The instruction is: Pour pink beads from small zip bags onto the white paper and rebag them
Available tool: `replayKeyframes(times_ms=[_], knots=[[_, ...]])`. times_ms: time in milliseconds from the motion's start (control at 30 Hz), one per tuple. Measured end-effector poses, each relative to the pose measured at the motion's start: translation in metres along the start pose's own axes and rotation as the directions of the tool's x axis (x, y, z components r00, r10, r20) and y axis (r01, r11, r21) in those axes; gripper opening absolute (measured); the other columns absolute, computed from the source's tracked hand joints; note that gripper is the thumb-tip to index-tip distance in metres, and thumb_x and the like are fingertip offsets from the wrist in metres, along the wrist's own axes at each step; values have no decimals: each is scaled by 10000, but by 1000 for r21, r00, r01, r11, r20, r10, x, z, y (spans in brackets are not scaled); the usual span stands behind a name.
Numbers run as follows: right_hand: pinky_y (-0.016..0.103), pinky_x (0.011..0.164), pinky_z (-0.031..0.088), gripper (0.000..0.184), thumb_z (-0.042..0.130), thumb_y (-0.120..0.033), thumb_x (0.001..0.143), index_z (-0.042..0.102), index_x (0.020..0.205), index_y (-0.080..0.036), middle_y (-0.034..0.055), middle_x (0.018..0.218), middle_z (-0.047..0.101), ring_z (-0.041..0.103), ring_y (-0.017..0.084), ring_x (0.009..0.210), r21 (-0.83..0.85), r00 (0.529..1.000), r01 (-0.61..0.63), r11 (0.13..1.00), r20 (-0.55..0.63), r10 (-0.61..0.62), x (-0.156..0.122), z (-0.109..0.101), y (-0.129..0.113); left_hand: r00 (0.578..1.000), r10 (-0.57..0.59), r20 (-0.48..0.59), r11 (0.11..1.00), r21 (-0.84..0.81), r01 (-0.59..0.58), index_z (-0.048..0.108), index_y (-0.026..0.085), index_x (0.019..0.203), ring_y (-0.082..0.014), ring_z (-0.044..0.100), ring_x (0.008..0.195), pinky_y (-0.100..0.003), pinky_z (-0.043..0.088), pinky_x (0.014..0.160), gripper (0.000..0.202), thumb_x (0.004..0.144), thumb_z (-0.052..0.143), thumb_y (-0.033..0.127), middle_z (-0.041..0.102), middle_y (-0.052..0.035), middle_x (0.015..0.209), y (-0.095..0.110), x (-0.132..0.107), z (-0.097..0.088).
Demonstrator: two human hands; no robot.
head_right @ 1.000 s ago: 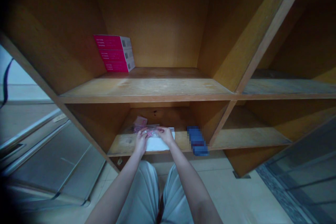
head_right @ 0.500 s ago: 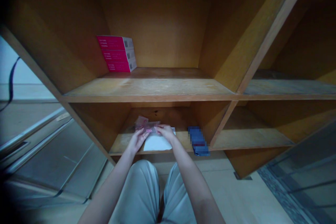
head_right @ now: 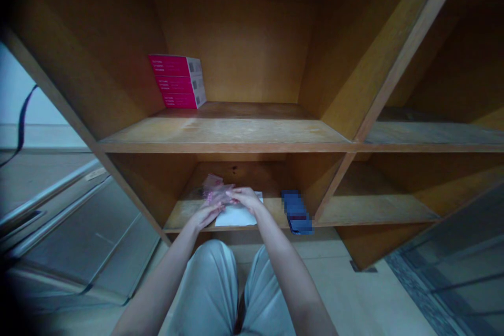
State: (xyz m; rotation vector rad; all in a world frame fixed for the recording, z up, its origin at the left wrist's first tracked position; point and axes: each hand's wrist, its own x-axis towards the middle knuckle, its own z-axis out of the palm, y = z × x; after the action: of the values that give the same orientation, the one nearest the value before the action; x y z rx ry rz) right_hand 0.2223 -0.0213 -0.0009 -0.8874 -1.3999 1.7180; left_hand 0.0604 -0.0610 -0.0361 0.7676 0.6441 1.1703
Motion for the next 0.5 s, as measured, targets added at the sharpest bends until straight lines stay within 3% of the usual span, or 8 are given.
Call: replayKeyframes(times_ms=[167, 500], knots=[[217, 552, 379, 314, 699, -392, 557, 660, 730, -133, 13, 644, 615, 500, 75, 526, 5, 1000, -20, 1000, 18, 20, -2, -3, 4, 999, 21, -30, 999, -31, -22, 585, 166, 961, -196, 577, 937, -320, 388, 884, 413, 571, 693, 84, 658, -54, 892, -1, 0, 0], [197, 522, 362, 260, 697, -349, 584, 649, 716, -131, -2, 621, 589, 479, 57, 509, 45, 996, -45, 998, 73, 41, -5, -4, 3, 997, 80, 21, 996, -39, -79, 456, 236, 1146, -205, 527, 1039, -360, 338, 960, 622, 596, 664, 34, 597, -58, 1086, -2, -2, 3]])
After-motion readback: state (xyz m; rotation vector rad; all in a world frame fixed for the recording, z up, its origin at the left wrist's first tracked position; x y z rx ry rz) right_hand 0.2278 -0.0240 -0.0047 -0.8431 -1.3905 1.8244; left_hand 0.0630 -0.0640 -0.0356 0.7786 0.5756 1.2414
